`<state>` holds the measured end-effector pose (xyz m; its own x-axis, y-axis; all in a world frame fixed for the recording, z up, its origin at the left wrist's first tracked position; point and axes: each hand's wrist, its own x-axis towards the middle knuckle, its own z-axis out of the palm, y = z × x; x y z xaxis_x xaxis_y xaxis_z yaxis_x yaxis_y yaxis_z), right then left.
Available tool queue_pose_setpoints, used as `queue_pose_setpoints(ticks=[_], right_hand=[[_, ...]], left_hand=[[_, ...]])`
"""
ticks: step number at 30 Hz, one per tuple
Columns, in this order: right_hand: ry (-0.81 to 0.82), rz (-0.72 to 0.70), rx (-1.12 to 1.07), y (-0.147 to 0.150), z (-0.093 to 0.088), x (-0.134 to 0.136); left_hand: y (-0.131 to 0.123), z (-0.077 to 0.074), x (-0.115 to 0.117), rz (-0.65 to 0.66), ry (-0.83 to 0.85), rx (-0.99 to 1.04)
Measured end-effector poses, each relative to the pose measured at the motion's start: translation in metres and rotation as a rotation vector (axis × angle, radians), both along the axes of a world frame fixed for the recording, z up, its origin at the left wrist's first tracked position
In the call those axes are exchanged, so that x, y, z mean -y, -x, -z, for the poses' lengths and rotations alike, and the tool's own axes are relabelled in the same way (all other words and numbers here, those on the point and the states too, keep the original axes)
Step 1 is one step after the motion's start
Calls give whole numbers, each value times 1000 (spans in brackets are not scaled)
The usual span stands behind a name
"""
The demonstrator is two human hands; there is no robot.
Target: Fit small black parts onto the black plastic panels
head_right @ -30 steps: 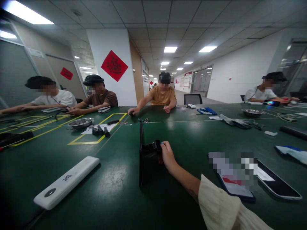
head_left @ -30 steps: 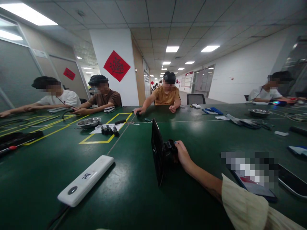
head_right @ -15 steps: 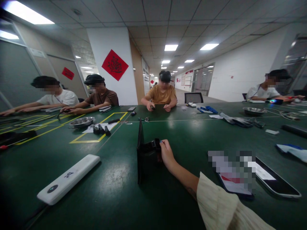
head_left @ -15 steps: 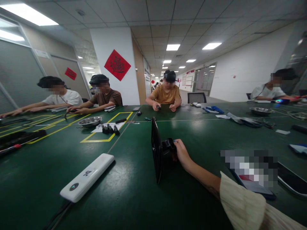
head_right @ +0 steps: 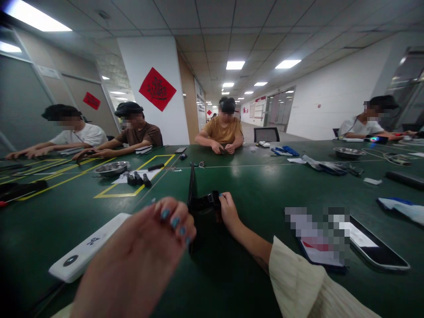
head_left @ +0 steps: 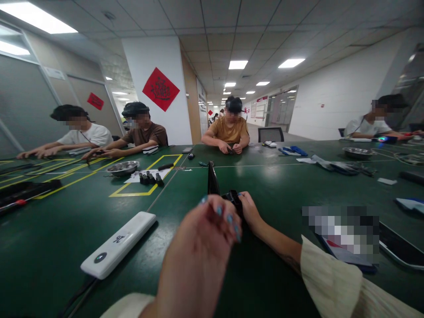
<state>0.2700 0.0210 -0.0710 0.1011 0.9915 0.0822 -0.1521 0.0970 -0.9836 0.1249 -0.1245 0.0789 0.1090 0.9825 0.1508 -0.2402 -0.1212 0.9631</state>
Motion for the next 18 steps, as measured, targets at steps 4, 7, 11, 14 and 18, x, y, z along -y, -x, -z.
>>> queue_pose_setpoints(ticks=[4, 7, 11, 14, 18], right_hand=[[4, -13, 38, -1, 1, 0], [-14, -22, 53, -2, 1, 0], [0, -4, 76, -2, 0, 0], [5, -9, 71, -2, 0, -1], [10, 0, 56, -1, 1, -3]], left_hand=[[7, 25, -102, -436, 85, 34], [21, 58, -152, -549, 105, -339], [32, 92, -169, -333, -85, -960], [30, 93, -159, -280, -170, -1276], [27, 59, -123, -355, -310, -1303]])
